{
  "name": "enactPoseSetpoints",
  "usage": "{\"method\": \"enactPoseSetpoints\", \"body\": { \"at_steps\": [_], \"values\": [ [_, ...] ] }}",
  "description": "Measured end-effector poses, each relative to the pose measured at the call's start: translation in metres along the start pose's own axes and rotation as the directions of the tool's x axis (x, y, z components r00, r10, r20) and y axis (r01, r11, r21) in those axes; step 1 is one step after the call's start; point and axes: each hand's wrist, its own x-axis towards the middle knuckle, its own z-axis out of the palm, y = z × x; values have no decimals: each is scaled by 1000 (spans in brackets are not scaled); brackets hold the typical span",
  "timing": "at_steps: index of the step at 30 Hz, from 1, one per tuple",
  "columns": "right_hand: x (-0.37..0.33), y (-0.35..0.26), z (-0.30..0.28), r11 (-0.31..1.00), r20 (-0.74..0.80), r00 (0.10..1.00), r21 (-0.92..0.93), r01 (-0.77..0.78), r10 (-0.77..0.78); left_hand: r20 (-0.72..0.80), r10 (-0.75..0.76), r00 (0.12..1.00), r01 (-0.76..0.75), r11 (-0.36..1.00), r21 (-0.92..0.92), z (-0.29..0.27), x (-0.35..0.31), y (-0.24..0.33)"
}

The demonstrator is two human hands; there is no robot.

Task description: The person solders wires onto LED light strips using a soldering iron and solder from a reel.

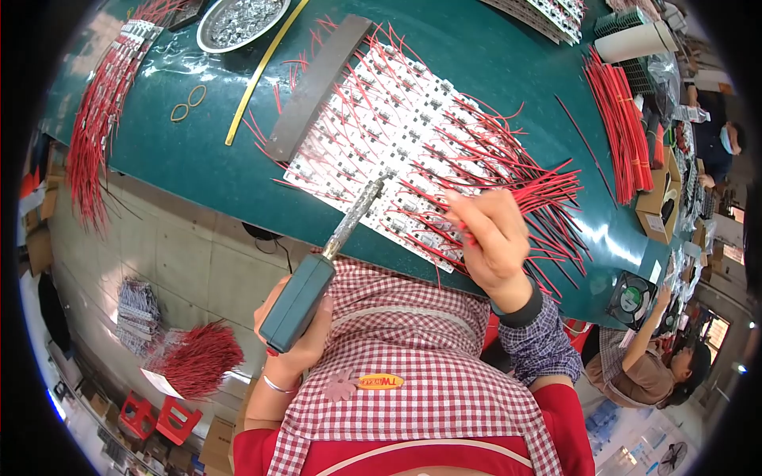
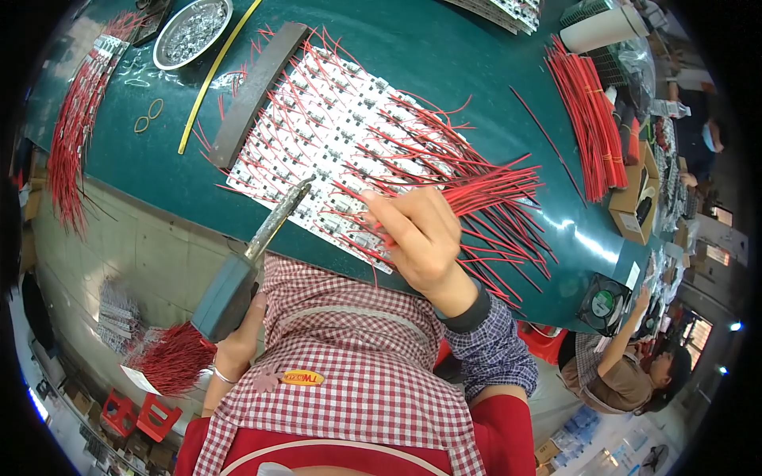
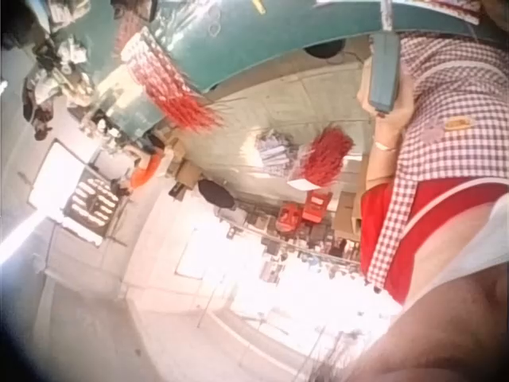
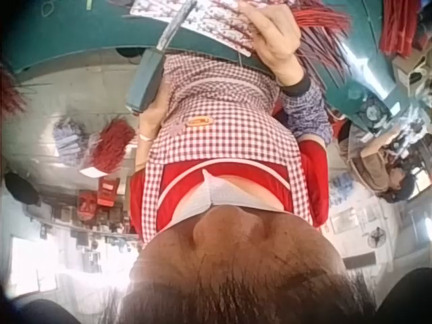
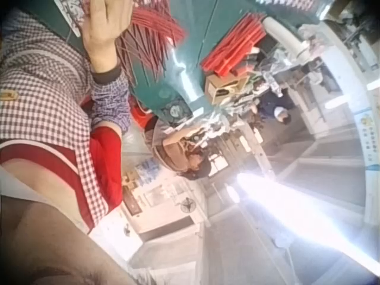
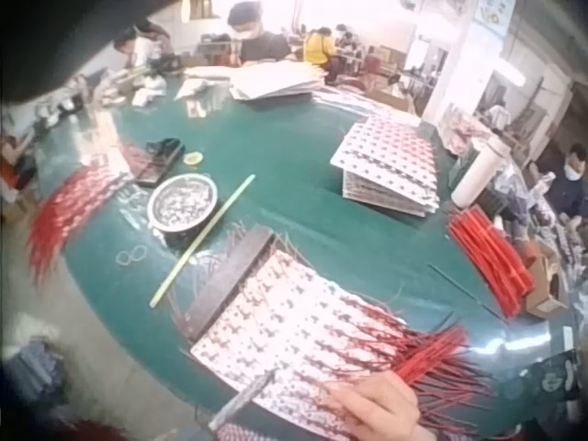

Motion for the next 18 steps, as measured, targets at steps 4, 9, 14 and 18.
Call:
{"method": "enactPoseSetpoints", "body": {
  "at_steps": [4,9,14,18],
  "values": [
    [15,-22,-8,996,-52,998,-88,-24,19,-19,-2,1000,1,1000,-5,0,-3,-5],
    [13,-29,27,984,65,986,-97,-146,153,-51,31,998,-33,999,-28,-1,0,-2],
    [2,-31,35,967,105,963,-80,-242,249,-34,22,999,-22,1000,1,-4,-5,-4],
    [4,-28,40,966,53,966,-70,-250,254,-10,4,1000,-4,1000,-4,-5,-7,-6]
  ]
}}
